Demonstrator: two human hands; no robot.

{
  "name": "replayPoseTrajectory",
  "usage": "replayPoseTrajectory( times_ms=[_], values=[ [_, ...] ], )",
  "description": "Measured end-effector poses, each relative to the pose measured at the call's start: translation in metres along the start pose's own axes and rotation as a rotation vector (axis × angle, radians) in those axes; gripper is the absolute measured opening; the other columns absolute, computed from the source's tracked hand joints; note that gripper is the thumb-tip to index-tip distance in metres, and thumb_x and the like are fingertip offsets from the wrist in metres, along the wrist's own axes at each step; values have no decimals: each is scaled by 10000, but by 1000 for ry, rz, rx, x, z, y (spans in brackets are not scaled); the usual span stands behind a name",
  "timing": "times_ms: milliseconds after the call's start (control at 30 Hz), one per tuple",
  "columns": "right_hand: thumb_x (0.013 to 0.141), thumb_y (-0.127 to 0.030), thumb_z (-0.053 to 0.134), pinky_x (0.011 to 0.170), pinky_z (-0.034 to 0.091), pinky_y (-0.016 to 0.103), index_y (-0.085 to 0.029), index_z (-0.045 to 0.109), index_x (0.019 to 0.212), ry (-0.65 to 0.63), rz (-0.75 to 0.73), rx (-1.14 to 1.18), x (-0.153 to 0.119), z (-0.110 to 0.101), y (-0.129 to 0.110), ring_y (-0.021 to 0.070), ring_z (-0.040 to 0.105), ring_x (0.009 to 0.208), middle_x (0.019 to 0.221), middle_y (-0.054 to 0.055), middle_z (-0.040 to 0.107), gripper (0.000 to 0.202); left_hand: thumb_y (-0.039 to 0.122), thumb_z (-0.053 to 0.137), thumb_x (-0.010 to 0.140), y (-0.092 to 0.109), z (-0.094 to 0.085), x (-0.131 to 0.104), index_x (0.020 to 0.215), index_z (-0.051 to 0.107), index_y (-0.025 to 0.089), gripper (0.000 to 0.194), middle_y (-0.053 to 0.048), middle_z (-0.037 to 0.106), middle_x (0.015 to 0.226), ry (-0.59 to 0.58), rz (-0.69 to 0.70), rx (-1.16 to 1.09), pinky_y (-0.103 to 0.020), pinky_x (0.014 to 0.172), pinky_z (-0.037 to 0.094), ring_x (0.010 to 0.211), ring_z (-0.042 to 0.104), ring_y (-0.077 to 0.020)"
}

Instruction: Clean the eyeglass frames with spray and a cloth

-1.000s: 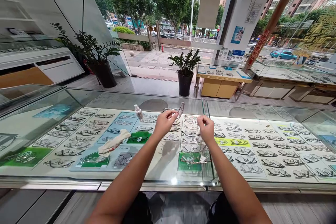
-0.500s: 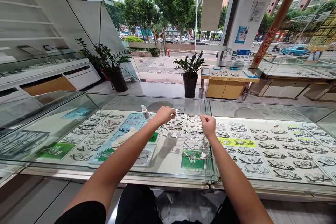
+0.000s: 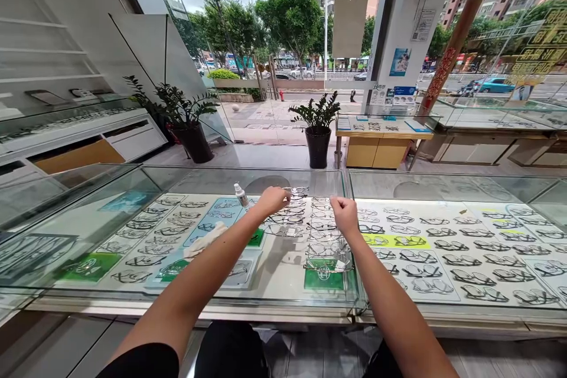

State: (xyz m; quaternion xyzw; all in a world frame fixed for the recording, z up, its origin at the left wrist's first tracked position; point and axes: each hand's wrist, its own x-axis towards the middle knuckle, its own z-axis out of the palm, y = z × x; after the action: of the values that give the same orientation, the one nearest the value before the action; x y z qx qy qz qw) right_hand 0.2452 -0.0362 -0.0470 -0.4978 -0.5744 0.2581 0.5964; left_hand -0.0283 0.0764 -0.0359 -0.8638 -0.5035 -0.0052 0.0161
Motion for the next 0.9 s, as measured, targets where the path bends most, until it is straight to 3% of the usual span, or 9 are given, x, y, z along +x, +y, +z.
replayPoseTrajectory(
  times_ms=[267,500,667,900],
  values=[
    [950,-468,566,562,195,317,-246,244,592,-1,11,-3,1,1,0,115,228,566,581,-56,215,530,301,611,907,-3,-6,17,1033,818,230,252,-132,805,976,4,-48,-10,-351,858,485,957,730,-307],
    [952,-482,563,555,197,313,-247,241,592,10,11,-11,2,2,3,118,227,565,578,-53,216,537,341,674,855,-4,-3,34,922,827,236,196,-140,805,940,19,-80,-54,-322,799,486,889,729,-279],
    [950,-475,564,548,194,312,-248,243,586,7,12,-14,2,2,3,118,234,559,568,-53,222,536,354,714,829,-1,-12,31,833,807,229,156,-137,789,864,75,-88,-129,-326,808,469,851,720,-275],
    [938,-462,578,556,168,312,-252,242,572,-8,25,27,2,3,3,119,213,569,575,-53,207,540,355,728,782,8,-41,12,803,798,236,140,-85,748,788,231,-116,-393,-301,738,429,802,660,-249]
  ],
)
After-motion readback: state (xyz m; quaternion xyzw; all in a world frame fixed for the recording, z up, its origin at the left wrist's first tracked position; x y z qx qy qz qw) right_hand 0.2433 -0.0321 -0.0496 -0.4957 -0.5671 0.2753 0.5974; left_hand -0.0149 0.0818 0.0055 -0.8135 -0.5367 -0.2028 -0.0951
